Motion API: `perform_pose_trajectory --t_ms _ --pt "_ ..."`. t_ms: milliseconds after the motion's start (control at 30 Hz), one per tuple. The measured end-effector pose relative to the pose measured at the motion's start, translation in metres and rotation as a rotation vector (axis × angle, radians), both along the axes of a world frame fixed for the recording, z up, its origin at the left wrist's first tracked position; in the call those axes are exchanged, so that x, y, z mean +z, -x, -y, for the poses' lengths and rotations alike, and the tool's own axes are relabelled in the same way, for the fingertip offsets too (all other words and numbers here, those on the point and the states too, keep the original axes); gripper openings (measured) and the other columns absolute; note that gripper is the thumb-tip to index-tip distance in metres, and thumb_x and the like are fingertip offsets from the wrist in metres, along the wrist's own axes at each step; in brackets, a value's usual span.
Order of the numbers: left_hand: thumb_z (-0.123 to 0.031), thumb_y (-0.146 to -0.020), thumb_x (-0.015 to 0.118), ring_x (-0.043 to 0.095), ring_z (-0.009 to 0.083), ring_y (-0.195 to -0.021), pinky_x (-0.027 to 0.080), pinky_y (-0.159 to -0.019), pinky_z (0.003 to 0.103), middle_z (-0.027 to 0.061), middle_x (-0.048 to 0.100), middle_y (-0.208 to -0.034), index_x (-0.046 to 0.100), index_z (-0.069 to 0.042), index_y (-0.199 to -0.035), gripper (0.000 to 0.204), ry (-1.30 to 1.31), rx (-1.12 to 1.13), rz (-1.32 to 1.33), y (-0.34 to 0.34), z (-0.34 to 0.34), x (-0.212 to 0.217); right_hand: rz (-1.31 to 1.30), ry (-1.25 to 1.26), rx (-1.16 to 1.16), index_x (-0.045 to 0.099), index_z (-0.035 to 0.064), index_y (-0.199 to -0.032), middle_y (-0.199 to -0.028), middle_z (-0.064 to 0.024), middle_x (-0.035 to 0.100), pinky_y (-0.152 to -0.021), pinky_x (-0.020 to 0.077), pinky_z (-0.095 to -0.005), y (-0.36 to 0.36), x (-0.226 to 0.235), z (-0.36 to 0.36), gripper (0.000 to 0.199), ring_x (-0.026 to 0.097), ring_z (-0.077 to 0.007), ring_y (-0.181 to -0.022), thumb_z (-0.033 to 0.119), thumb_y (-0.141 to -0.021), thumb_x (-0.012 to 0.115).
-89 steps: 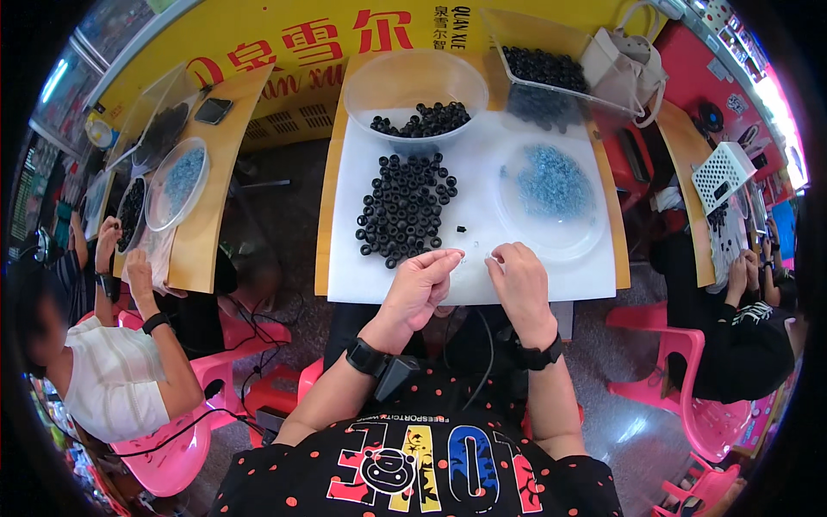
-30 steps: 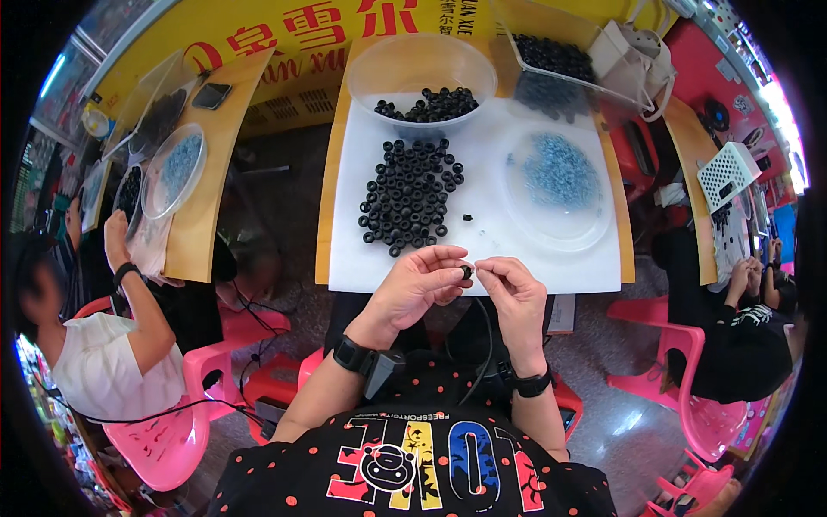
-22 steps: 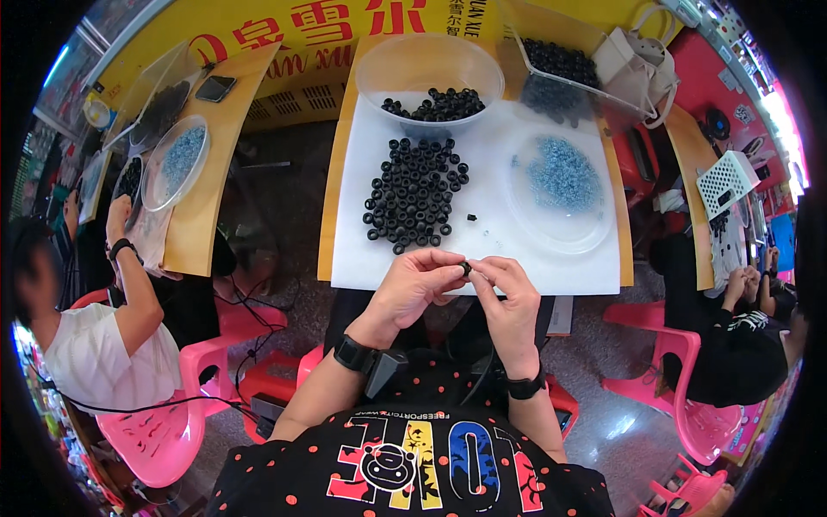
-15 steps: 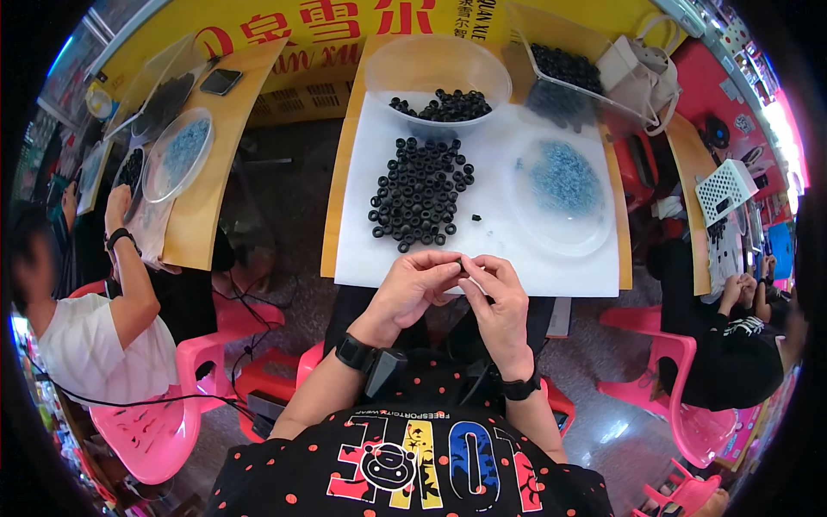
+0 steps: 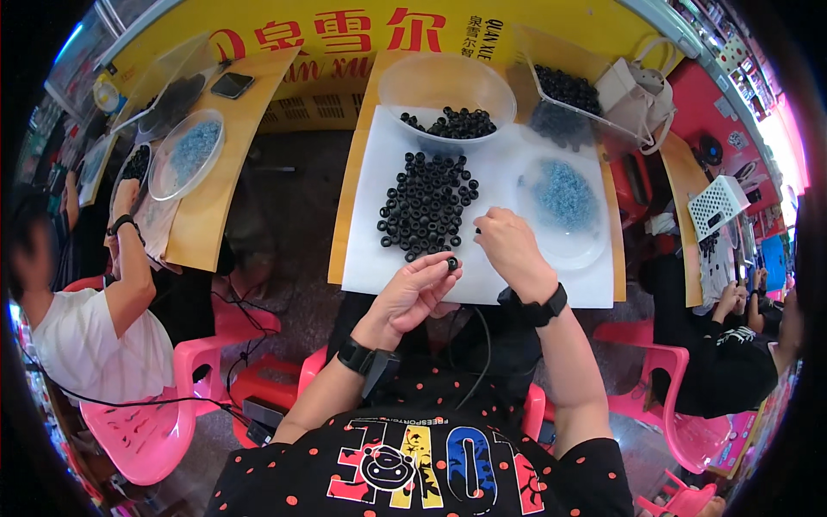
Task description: The person is sorting small black and blue plastic components into different containers for manufacturing.
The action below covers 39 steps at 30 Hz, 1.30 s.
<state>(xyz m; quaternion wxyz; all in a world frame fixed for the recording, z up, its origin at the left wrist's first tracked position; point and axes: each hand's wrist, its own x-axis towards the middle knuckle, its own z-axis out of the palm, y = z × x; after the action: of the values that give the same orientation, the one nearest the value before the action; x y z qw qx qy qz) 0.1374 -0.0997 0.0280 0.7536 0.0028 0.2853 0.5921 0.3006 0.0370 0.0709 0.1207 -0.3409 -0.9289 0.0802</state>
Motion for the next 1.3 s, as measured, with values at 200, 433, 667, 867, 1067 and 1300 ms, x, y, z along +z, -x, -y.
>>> perform_pose_trajectory --t_ms 200,433,667,867,1067,1300 --pt "-0.005 -0.094 0.065 0.068 0.0176 -0.101 0.059 -0.086 0.024 0.0119 0.068 -0.109 0.061 0.000 -0.120 0.026 -0.041 0.011 -0.001 0.007 0.003 0.004 -0.010 0.036 -0.032 0.070 -0.0009 -0.095 -0.089 -0.0181 0.066 -0.073 0.0528 -0.0407 0.008 -0.020 -0.015 0.016 0.066 -0.0340 -0.082 0.005 -0.081 0.067" --pt "-0.007 -0.095 0.064 0.066 0.0159 -0.099 0.057 -0.085 0.023 0.0101 0.067 -0.109 0.061 0.000 -0.121 0.027 -0.025 0.006 -0.023 0.001 0.000 0.007 -0.756 0.906 -0.203 0.068 -0.0064 -0.108 -0.096 -0.0115 0.071 -0.074 0.0530 -0.0263 -0.013 0.036 0.035 0.022 0.070 -0.0159 -0.087 0.004 -0.089 0.067" --pt "-0.008 -0.094 0.066 0.067 0.0134 -0.090 0.056 -0.083 0.025 0.0053 0.069 -0.098 0.064 -0.005 -0.117 0.023 -0.027 -0.079 -0.034 -0.007 -0.005 0.008 -1.167 1.156 -0.321 0.069 -0.0044 -0.109 -0.094 -0.0100 0.073 -0.073 0.0528 -0.0233 -0.021 0.015 0.085 0.020 0.069 -0.0131 -0.083 0.003 -0.090 0.068" --pt "-0.012 -0.093 0.069 0.067 0.0102 -0.084 0.054 -0.069 0.022 0.0021 0.069 -0.095 0.065 -0.008 -0.112 0.020 -0.039 -0.069 -0.125 -0.009 -0.003 0.010 -1.135 1.063 -0.397 0.071 -0.0047 -0.104 -0.093 -0.0071 0.072 -0.074 0.0514 -0.0220 -0.016 0.010 0.094 0.017 0.066 -0.0105 -0.083 0.000 -0.087 0.071" --pt "-0.004 -0.092 0.067 0.067 0.0138 -0.088 0.056 -0.081 0.026 0.0066 0.070 -0.099 0.068 -0.003 -0.109 0.017 -0.060 -0.035 -0.156 -0.010 -0.002 0.014 -0.938 0.771 -0.395 0.071 -0.0043 -0.102 -0.093 -0.0067 0.072 -0.076 0.0517 -0.0212 -0.012 0.021 0.104 0.016 0.065 -0.0084 -0.084 -0.002 -0.086 0.071" --pt "-0.003 -0.092 0.066 0.066 0.0143 -0.090 0.055 -0.084 0.027 0.0073 0.070 -0.100 0.068 -0.003 -0.111 0.019 -0.068 -0.044 -0.188 -0.011 0.000 0.013 -0.946 0.669 -0.375 0.072 -0.0034 -0.096 -0.095 -0.0087 0.071 -0.058 0.0552 -0.0233 -0.011 0.010 0.106 0.013 0.065 -0.0090 -0.077 0.001 -0.084 0.074"
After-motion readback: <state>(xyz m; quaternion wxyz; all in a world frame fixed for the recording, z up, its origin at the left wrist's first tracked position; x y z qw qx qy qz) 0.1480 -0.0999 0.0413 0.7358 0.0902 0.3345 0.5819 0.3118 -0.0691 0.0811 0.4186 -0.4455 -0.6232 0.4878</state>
